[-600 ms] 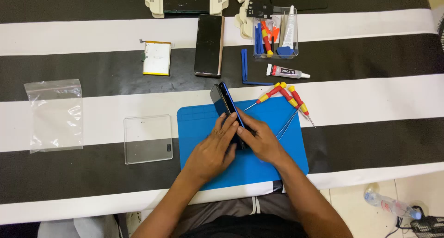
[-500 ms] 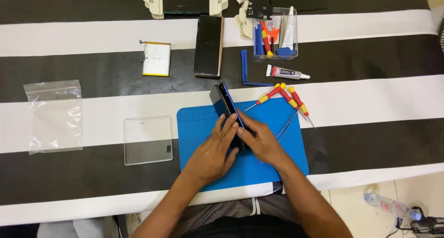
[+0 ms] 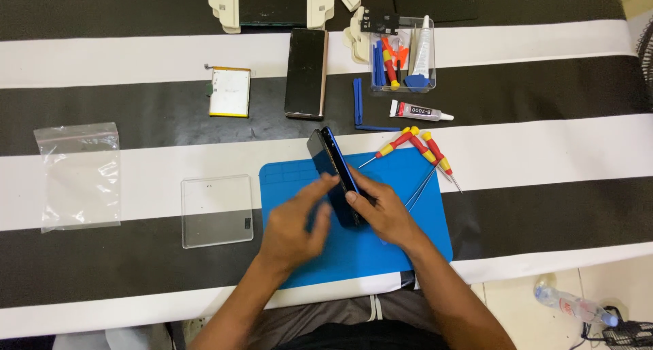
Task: Applying adhesive to a mobile phone frame and attaching the back cover.
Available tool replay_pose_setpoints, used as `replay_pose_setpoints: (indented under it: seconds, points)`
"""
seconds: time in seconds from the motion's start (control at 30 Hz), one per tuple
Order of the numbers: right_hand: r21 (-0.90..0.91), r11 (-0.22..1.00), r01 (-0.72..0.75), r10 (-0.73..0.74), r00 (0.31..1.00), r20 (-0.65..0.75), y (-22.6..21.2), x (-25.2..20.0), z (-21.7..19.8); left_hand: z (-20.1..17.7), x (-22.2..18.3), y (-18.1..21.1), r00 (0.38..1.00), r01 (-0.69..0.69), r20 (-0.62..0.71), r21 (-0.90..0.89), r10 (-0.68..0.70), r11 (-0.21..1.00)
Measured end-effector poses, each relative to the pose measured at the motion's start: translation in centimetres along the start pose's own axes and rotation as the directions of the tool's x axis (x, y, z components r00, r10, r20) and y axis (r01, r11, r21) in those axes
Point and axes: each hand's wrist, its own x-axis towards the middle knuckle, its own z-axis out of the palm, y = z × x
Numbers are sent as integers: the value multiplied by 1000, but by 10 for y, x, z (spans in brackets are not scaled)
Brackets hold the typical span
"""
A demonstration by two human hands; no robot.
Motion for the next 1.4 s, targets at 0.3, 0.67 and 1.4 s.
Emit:
replay_pose_setpoints:
  seconds: [0.3,0.67,1.4]
  points:
    - [10,1000,-8,8,1000,-18,-9,1,3,21,53,-41,946,291,-84,-193,-312,937]
    - [-14,1000,8,-8,1000,-6,-3,3,1,20,55,-50,961,262,-21,-253,-276,931]
    - [-243,969,-35,39,999,13,-47,-3,16,23,51,-49,954,299,64,-243,-292,923]
